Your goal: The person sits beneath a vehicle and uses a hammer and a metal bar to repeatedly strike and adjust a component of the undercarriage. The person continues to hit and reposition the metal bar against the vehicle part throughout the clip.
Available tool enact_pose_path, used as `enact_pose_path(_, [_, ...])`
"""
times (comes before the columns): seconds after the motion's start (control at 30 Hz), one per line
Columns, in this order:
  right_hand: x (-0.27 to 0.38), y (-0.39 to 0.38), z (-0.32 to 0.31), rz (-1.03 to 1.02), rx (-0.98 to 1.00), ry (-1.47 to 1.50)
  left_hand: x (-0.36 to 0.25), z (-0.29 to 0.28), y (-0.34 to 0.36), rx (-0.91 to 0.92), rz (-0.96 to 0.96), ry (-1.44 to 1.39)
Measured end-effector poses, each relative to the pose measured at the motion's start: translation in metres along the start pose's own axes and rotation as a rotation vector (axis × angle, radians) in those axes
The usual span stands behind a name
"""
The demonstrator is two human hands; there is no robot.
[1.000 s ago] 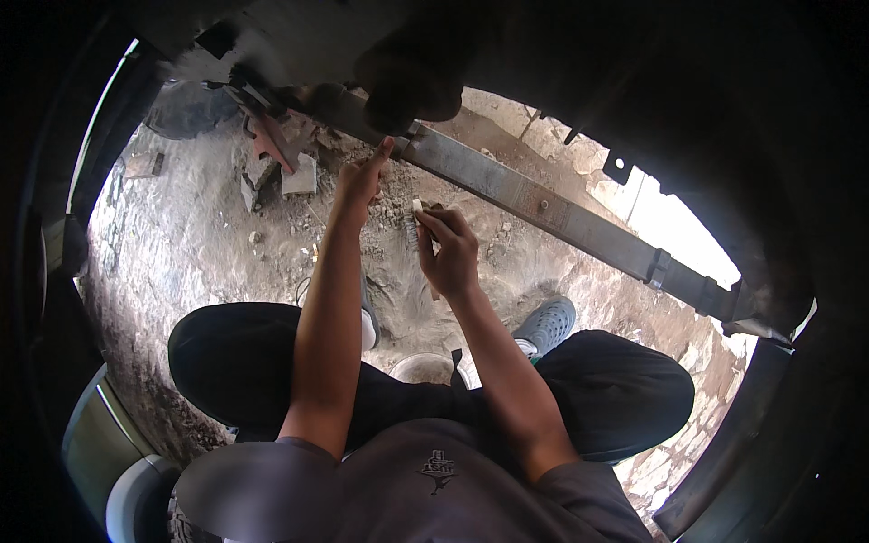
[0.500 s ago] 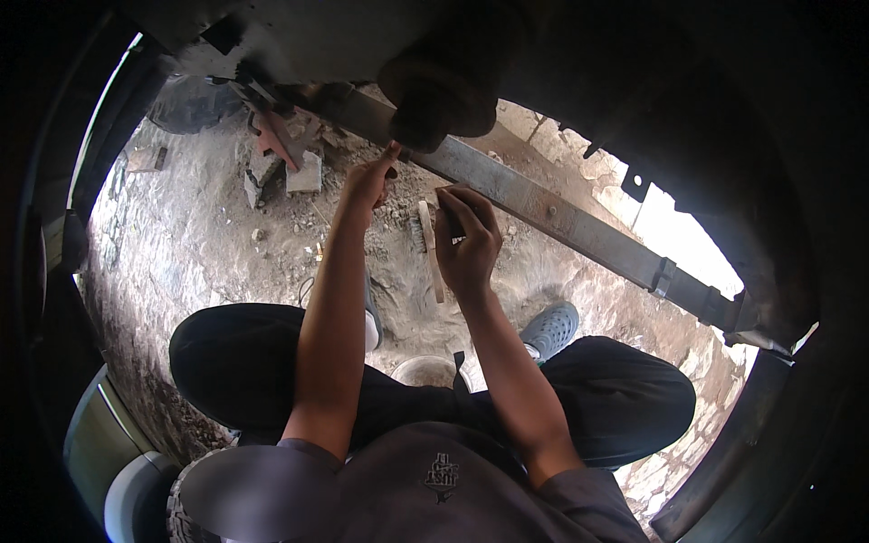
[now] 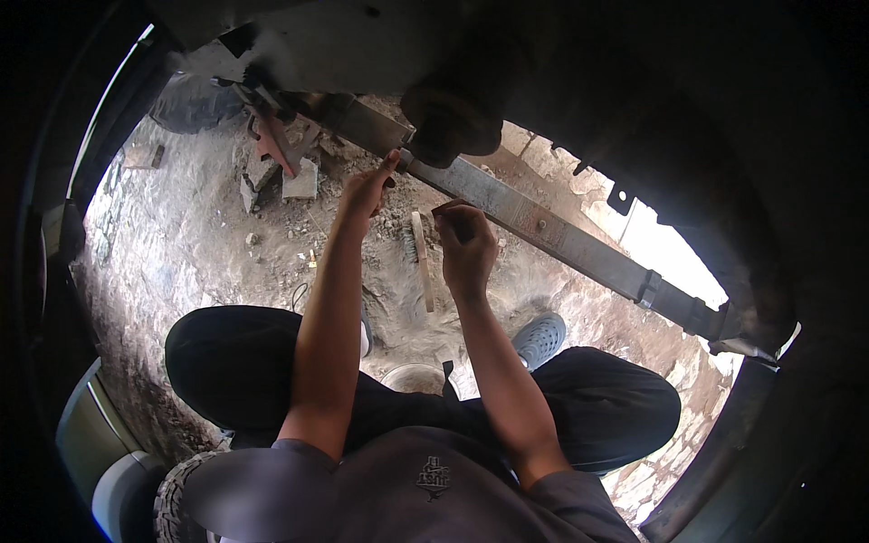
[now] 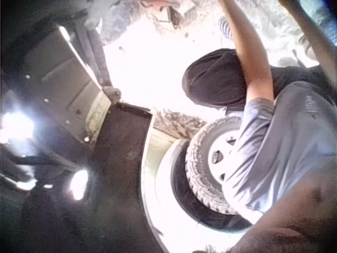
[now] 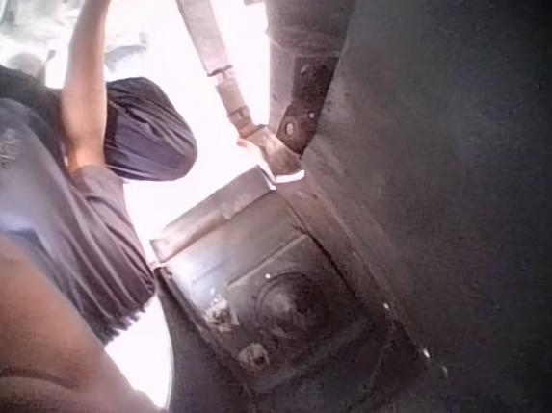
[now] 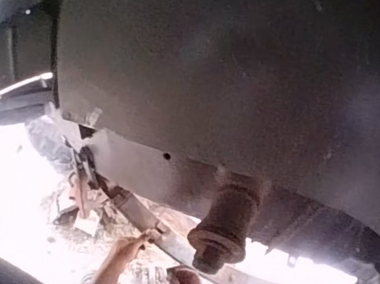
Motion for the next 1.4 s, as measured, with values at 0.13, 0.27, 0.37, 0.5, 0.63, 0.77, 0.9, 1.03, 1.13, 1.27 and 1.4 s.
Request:
enact_pose_path(0.13, [0.002,-0.005,0.000,0.063,-0.054,-0.032,0.001,0.000,-0.002,0.000,0.006,-0.022])
enact_pose_path(0.27, [-0.009,-0.014,0.009,0.160,0.013,-0.041,-0.002,-0.001,-0.005,0.002,0.006,0.018])
enact_pose_path(0.37, [-0.048,-0.023,0.017,0.238,-0.040,0.180,-0.017,-0.002,-0.023,-0.173,0.224,0.172])
enact_pose_path(0.5, [-0.041,-0.033,0.019,0.032,-0.121,-0.229,0.052,0.051,-0.049,0.180,-0.008,-0.153])
enact_pose_path(0.63, [-0.038,-0.059,0.037,0.068,-0.016,-0.366,0.107,0.065,-0.062,0.332,-0.101,-0.493])
enact_pose_path(0.77, [-0.068,-0.078,0.042,0.092,0.034,-0.315,0.174,0.047,-0.033,0.183,-0.093,-0.473])
enact_pose_path(0.9, [-0.110,-0.092,0.023,-0.002,0.065,-0.801,0.218,0.014,-0.035,-0.117,-0.295,-0.566])
enact_pose_path(1.03, [-0.155,-0.099,0.018,0.118,0.306,-0.849,0.237,-0.002,-0.035,-0.222,-0.420,-0.653])
enact_pose_path(1.13, [-0.162,-0.101,0.028,0.063,0.381,-0.832,0.236,0.002,-0.038,-0.153,-0.450,-0.589])
enact_pose_path(1.27, [-0.159,-0.090,0.035,0.140,0.365,-0.742,0.238,0.007,-0.038,-0.093,-0.433,-0.543])
enact_pose_path(1.4, [-0.149,-0.088,0.036,0.421,0.350,-0.666,0.230,0.007,-0.035,-0.145,-0.381,-0.579])
Point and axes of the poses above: each hand's wrist, its own y-axis towards the middle knuckle, its own z-axis out of the palm, x = y × z, the point moved 9 cm from there along y, towards the middle knuckle, and after that the axes turned 3 degrees about -z, right-handed, at the moved point
